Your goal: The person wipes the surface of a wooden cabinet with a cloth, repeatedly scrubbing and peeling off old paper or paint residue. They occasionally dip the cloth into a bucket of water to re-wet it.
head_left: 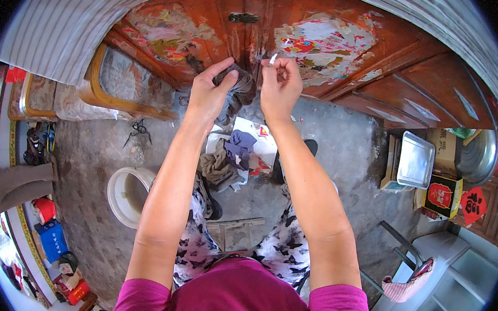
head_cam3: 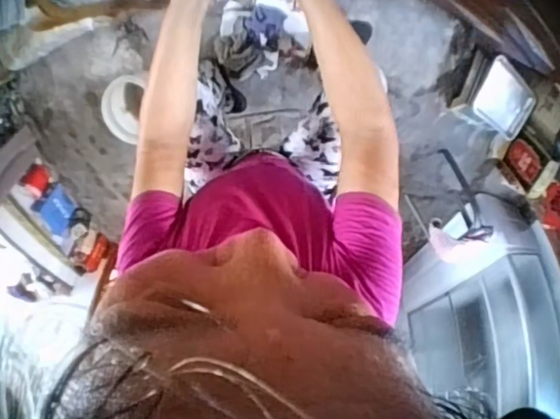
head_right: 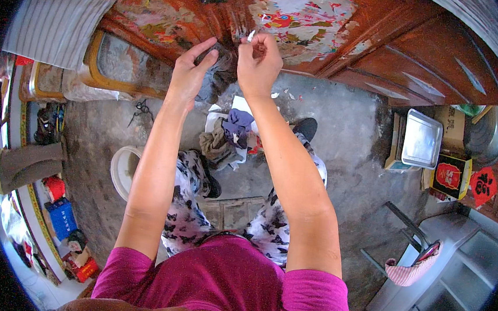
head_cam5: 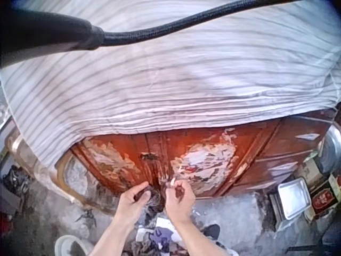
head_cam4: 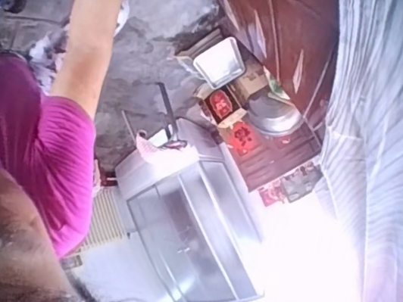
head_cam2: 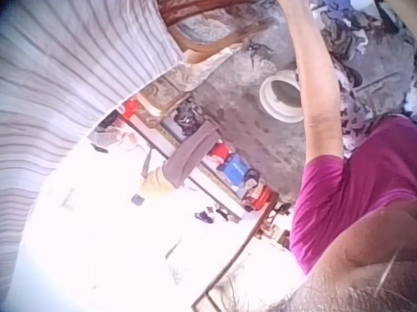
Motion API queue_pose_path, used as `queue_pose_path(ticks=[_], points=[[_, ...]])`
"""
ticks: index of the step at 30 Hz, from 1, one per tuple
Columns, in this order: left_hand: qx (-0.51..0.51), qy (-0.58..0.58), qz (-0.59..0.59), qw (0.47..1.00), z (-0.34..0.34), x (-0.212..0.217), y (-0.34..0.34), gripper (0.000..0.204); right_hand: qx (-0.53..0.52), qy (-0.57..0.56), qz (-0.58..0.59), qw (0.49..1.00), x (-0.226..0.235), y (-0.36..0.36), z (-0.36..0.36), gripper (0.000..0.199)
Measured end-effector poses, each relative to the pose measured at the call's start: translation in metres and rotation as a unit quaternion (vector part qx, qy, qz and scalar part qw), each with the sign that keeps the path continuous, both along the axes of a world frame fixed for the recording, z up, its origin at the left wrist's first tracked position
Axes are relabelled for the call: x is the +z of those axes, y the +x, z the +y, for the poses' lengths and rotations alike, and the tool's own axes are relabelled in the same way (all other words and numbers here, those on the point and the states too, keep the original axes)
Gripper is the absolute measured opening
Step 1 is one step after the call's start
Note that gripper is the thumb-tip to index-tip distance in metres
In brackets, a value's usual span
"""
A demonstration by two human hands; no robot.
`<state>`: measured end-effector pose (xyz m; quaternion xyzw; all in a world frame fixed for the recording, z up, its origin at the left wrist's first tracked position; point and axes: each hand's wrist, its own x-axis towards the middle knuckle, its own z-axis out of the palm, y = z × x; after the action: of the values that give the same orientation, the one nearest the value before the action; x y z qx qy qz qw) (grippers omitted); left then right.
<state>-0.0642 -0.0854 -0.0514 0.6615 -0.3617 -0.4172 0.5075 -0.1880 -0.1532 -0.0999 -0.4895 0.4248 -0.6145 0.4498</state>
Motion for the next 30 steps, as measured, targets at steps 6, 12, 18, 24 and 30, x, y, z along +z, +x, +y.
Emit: queue_pose_path(ticks=[6, 12, 18, 24, 30], points=[[0.023, -0.025, 0.006, 0.999, 0.000, -0.005, 0.001, 0.045, -0.040, 0.080, 0.143, 0.986, 0.000, 0.005, -0.003, 0.021], [0.021, -0.033, 0.000, 0.999, -0.002, -0.006, -0.002, 0.044, -0.037, 0.119, -0.024, 0.992, -0.010, 0.017, -0.017, 0.024], [0.032, -0.033, 0.009, 0.999, 0.003, -0.007, 0.003, 0.044, -0.027, 0.213, -0.136, 0.967, -0.008, 0.032, -0.010, 0.016], [0.012, -0.026, 0.002, 1.000, -0.005, -0.004, -0.008, 0.044, -0.056, 0.136, -0.094, 0.985, -0.034, 0.016, -0.019, 0.015], [0.016, -0.007, 0.016, 1.000, 0.001, 0.001, 0.001, 0.046, -0.174, -0.220, 0.222, 0.934, 0.057, -0.012, -0.020, 0.027]])
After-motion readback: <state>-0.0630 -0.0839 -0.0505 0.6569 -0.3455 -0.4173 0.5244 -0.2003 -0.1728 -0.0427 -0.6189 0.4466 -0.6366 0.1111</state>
